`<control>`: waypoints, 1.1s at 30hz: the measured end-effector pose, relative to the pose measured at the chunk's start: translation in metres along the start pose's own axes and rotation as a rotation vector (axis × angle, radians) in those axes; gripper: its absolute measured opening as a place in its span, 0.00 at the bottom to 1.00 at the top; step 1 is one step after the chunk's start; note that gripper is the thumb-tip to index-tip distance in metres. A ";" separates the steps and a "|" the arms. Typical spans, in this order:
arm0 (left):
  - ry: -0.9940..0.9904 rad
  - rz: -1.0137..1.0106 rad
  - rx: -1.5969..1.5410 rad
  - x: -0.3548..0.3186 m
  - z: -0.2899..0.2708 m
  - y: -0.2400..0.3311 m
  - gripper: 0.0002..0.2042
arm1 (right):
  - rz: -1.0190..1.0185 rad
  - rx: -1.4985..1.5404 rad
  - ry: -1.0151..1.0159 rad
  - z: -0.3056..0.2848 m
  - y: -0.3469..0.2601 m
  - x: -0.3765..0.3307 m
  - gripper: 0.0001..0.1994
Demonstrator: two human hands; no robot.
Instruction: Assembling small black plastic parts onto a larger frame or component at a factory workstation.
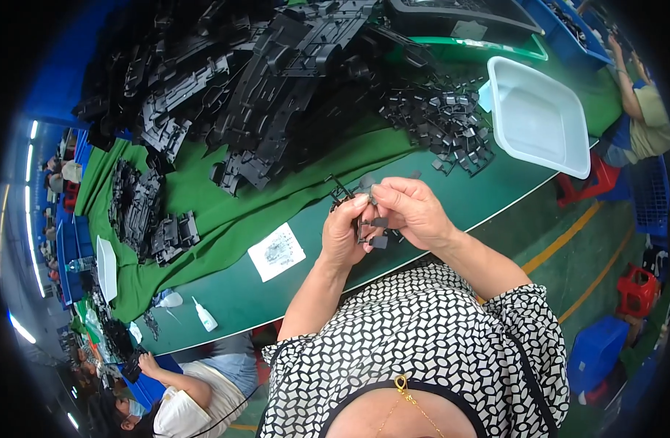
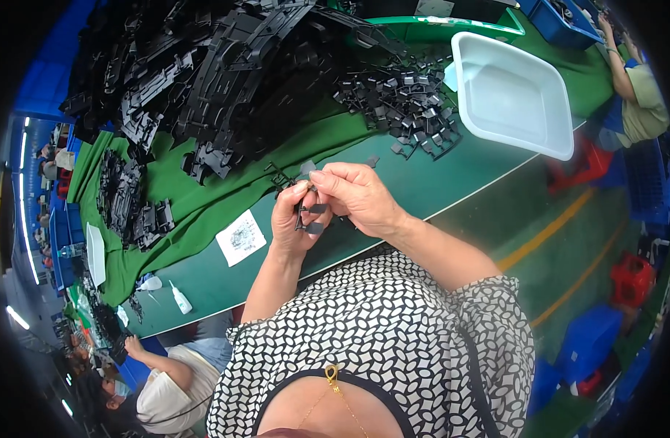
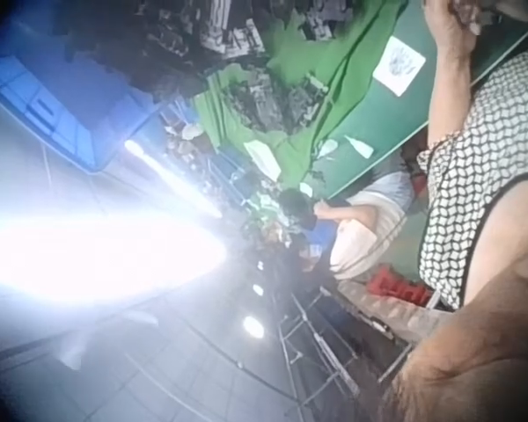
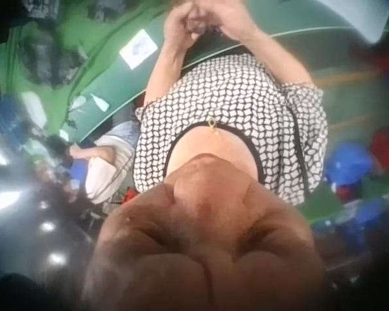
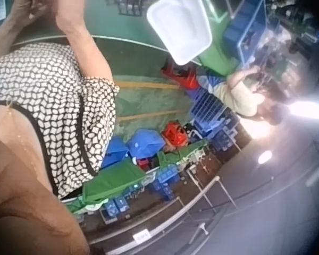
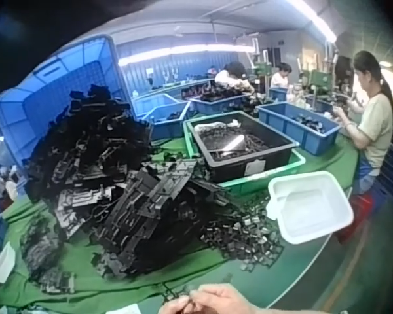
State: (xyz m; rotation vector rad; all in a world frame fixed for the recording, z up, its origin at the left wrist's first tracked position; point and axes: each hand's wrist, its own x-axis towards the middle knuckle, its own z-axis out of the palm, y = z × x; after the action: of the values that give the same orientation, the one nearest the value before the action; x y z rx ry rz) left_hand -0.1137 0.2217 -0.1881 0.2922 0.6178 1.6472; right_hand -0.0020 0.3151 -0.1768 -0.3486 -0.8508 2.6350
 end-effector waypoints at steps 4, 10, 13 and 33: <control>-0.039 0.136 -0.081 0.004 0.003 0.011 0.17 | -0.022 0.227 0.079 -0.001 -0.014 0.004 0.15; -0.070 0.035 0.204 -0.002 -0.003 0.009 0.16 | 0.188 -0.189 0.019 0.000 -0.026 0.011 0.13; 0.049 -0.060 0.251 -0.003 0.000 0.011 0.16 | 0.136 -0.364 -0.014 0.009 -0.029 0.010 0.15; 0.082 0.070 -0.012 0.006 0.007 0.008 0.18 | -0.007 0.413 0.026 -0.006 -0.009 0.003 0.16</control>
State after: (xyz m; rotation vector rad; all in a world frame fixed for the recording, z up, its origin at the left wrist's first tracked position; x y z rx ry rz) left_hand -0.1182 0.2284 -0.1790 0.2409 0.6659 1.7366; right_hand -0.0008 0.3265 -0.1761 -0.2661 -0.2832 2.7046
